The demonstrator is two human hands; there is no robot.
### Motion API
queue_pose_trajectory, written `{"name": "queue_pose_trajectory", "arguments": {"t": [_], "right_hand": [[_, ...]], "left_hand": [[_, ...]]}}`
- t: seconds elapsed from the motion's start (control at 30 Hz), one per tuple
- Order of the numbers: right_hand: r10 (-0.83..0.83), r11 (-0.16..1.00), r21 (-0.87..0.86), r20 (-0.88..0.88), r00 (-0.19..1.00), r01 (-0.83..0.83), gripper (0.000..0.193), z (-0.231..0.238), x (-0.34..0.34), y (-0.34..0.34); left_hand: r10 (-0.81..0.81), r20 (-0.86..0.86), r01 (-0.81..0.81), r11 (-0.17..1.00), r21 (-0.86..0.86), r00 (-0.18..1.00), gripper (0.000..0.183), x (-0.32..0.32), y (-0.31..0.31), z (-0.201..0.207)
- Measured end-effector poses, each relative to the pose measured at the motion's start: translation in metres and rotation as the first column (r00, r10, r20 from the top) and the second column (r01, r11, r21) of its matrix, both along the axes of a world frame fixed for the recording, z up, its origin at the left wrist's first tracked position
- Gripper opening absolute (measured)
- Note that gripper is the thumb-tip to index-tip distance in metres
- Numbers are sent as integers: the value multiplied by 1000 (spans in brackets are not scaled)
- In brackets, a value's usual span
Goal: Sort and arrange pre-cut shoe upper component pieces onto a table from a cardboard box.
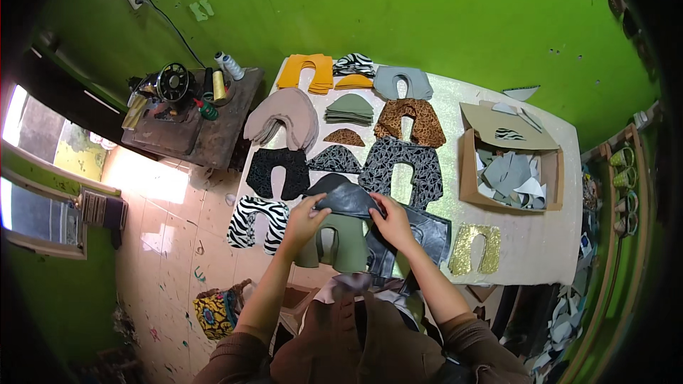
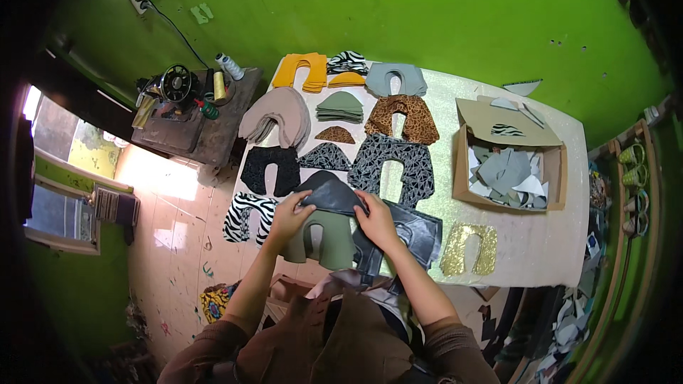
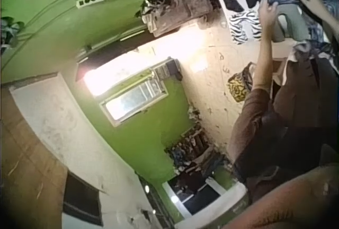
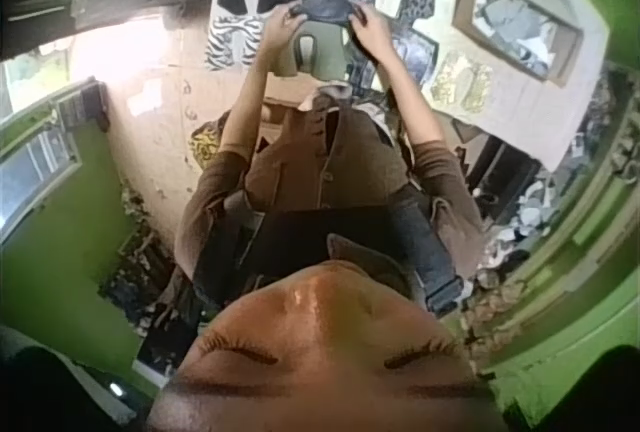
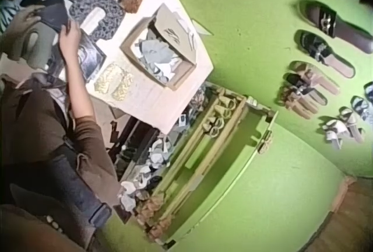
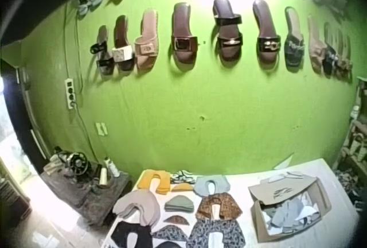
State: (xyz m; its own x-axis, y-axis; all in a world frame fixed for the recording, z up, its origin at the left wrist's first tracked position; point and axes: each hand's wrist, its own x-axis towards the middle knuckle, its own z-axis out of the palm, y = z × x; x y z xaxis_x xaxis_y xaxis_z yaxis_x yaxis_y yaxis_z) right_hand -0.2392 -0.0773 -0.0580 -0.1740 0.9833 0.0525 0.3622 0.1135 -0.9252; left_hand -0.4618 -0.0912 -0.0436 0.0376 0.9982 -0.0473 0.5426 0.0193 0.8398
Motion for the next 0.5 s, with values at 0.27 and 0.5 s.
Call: {"name": "queue_pose_trajectory", "arguments": {"t": [0.27,0.5], "right_hand": [[17,996,86,158,987,-31,31,-6,-36,35],[57,995,51,368,928,-81,28,-13,-43,34]], "left_hand": [[-92,-43,96,990,101,995,35,-33,40,-3],[-274,-359,327,940,97,892,31,-46,44,-9]]}}
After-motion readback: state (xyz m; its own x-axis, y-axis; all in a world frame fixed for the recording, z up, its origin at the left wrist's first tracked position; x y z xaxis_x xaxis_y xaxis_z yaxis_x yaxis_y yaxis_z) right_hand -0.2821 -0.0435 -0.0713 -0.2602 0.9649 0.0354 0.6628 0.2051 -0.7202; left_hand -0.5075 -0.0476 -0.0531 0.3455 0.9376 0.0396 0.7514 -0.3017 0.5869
